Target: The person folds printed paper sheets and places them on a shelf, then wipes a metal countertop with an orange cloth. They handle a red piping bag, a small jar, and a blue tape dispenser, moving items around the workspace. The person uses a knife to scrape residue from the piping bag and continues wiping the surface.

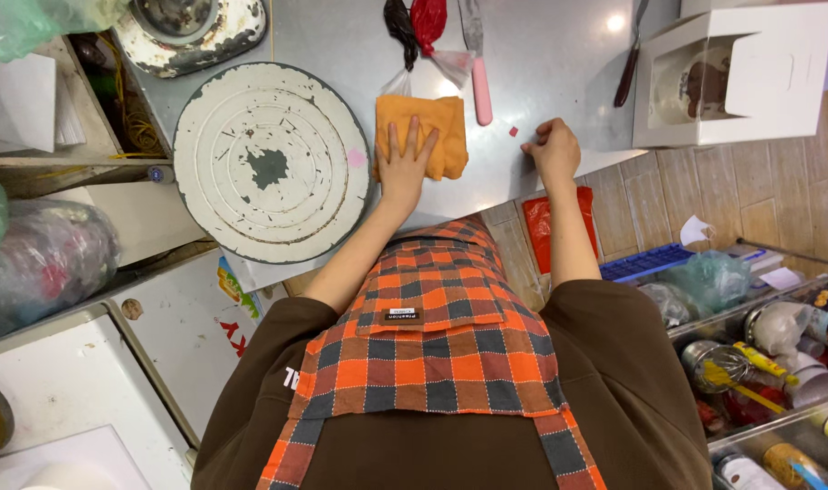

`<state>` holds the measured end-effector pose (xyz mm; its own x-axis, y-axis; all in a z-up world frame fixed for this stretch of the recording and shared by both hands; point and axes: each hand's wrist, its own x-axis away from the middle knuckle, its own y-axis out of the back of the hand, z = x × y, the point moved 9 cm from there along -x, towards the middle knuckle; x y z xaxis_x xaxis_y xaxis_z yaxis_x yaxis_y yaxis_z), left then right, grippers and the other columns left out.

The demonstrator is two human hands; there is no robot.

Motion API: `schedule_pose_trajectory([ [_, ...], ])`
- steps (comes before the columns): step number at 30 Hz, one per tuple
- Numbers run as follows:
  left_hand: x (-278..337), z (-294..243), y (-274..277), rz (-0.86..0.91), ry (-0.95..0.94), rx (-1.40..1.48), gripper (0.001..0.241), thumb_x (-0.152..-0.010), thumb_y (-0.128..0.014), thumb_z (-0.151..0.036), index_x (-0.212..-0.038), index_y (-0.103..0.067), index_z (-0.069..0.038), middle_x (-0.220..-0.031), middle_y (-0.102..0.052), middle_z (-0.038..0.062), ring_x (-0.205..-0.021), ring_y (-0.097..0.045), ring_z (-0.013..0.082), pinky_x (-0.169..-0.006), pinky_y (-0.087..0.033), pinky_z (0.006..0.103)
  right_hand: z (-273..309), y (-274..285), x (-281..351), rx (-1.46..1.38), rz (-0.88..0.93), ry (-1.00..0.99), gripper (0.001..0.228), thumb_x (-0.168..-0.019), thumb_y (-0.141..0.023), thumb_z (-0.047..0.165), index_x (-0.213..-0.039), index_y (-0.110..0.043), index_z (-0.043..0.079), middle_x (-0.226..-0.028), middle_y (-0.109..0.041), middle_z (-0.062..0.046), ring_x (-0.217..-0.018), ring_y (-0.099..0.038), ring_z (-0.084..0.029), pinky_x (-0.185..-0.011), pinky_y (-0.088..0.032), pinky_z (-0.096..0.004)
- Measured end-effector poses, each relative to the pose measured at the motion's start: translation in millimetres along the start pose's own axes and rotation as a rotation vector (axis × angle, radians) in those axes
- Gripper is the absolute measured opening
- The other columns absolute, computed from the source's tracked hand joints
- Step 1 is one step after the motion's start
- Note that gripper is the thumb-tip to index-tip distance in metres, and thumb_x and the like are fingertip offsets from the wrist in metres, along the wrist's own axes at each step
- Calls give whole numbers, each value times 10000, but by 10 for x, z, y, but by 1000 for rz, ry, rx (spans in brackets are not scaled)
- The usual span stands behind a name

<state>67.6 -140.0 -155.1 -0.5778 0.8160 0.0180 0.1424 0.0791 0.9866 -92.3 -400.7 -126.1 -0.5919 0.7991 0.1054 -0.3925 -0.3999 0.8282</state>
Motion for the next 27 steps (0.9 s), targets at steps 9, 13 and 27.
schedule_pose_trajectory([
  [9, 28, -18, 54, -29, -19, 7, 817, -913, -602, -54, -1639, -301, -279, -1710, -107, 133, -1528, -143, 518, -1130, -255, 764, -70, -119, -148, 54, 89, 11, 309, -694, -943, 156, -869, -705, 66, -814, -700, -70, -766, -669, -265, -682, -516, -413],
  [13, 40, -29, 126, -100, -30, 10, 787, -933, -596, -58, -1631, -311, -284, -1715, -104, 119, -1532, -139, 513, -1142, -249, 765, -177, -86, -179, -26, 178, 67, 274, -746, -940, 191, -856, -724, 64, -855, -690, -89, -790, -666, -276, -713, -522, -407],
  [27, 22, -18, 48, 43, -12, 80, 870, -879, -576, 44, -1642, -296, -266, -1724, -81, 135, -1541, -60, 523, -1149, -210, 771, 609, -272, -24, 302, 154, 191, 771, -408, -1036, 421, -938, -583, 92, -996, -651, -113, -979, -591, -337, -783, -445, -473],
])
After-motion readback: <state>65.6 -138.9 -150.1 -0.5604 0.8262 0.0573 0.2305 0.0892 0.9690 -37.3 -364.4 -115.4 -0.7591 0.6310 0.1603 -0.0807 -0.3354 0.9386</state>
